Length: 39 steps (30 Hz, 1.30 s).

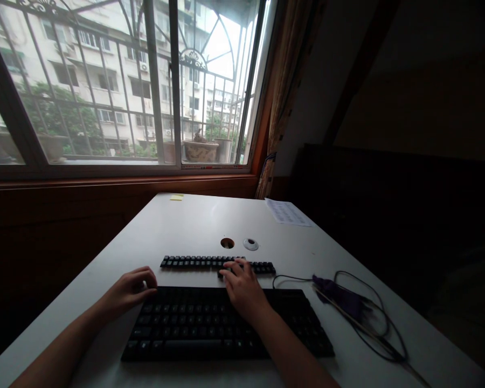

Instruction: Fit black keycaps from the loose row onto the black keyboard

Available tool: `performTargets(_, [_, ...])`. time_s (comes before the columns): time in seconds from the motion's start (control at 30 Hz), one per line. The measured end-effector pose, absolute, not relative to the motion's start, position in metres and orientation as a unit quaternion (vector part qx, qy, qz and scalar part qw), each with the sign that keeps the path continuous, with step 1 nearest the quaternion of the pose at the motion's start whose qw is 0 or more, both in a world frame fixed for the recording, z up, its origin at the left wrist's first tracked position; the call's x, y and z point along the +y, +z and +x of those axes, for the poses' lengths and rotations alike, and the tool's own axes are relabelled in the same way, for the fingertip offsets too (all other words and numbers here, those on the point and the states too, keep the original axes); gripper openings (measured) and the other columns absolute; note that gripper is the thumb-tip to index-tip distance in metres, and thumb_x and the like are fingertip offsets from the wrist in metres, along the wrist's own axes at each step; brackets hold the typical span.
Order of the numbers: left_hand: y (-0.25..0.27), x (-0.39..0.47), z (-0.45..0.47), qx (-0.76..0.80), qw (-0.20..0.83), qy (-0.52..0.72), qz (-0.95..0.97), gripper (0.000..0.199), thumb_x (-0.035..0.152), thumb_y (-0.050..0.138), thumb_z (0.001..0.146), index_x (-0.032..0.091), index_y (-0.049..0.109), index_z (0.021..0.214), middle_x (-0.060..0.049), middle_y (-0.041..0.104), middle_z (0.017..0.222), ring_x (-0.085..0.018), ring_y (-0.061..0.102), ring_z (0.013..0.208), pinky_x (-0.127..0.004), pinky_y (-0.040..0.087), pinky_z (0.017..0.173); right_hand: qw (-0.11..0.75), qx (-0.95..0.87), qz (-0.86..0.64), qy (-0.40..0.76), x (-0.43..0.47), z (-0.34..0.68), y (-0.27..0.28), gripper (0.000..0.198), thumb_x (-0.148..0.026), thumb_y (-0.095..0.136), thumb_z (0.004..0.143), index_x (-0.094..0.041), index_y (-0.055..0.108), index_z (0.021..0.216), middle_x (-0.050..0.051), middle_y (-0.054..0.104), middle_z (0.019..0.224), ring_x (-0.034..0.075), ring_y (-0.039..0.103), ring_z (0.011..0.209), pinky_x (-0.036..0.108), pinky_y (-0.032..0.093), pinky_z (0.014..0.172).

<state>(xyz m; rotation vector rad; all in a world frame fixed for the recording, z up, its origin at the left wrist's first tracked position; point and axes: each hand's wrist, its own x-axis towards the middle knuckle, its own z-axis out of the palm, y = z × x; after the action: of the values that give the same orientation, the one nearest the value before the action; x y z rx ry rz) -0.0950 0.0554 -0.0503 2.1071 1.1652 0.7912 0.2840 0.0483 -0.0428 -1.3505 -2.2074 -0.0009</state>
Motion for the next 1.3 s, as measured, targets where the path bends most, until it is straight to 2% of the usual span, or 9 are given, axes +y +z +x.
performTargets(0.23, [-0.0517,0.0571,-0.0953,0.438,0.307,0.294,0.792,0.034,0.052,0.065,0.096,0.020,0.072,0.091,-0.004,0.067,0.094,-0.014,0.058,0.069,-0.026,0.045,0.061,0.268,-0.836,-0.479,0.018,0.0475,0.2840,-0.0377,0.036,-0.011,0.058,0.099,-0.028,0.078,0.124,0.004,0.075,0.132,0.035,0.050,0.138,0.057,0.047,0.115])
performTargets(0.63, [-0.0501,0.0553,-0.0936,0.439,0.300,0.295,0.794,0.036,0.053,0.065,0.097,0.018,0.071,0.089,-0.004,0.066,0.093,-0.013,0.056,0.068,-0.025,0.043,0.060,0.256,-0.842,-0.473,0.036,0.0496,0.2860,-0.0396,0.030,-0.016,0.061,0.100,-0.024,0.079,0.123,0.005,0.075,0.133,0.032,0.049,0.141,0.050,0.046,0.117])
performTargets(0.9, [-0.0499,0.0555,-0.0941,0.442,0.311,0.291,0.790,0.036,0.054,0.065,0.097,0.018,0.071,0.091,-0.004,0.065,0.094,-0.013,0.057,0.069,-0.026,0.044,0.061,0.264,-0.847,-0.458,0.048,0.0522,0.2861,-0.0412,0.026,-0.013,0.064,0.098,-0.023,0.080,0.116,0.005,0.079,0.125,0.029,0.056,0.134,0.045,0.048,0.115])
performTargets(1.1, [-0.0488,0.0545,-0.0931,0.444,0.307,0.288,0.791,0.037,0.054,0.064,0.097,0.018,0.070,0.090,-0.003,0.065,0.093,-0.012,0.055,0.067,-0.025,0.043,0.059,0.251,-0.855,-0.452,0.040,0.0537,0.2861,-0.0393,0.021,-0.013,0.067,0.098,-0.023,0.081,0.112,0.005,0.081,0.117,0.024,0.064,0.119,0.039,0.050,0.108])
performTargets(1.3, [-0.0470,0.0538,-0.0916,0.445,0.305,0.286,0.792,0.039,0.056,0.063,0.097,0.018,0.070,0.089,-0.003,0.064,0.092,-0.012,0.055,0.066,-0.025,0.044,0.058,0.249,-0.858,-0.448,0.027,0.0541,0.2867,-0.0405,0.019,-0.014,0.069,0.098,-0.025,0.081,0.109,0.004,0.081,0.114,0.023,0.065,0.114,0.036,0.051,0.104])
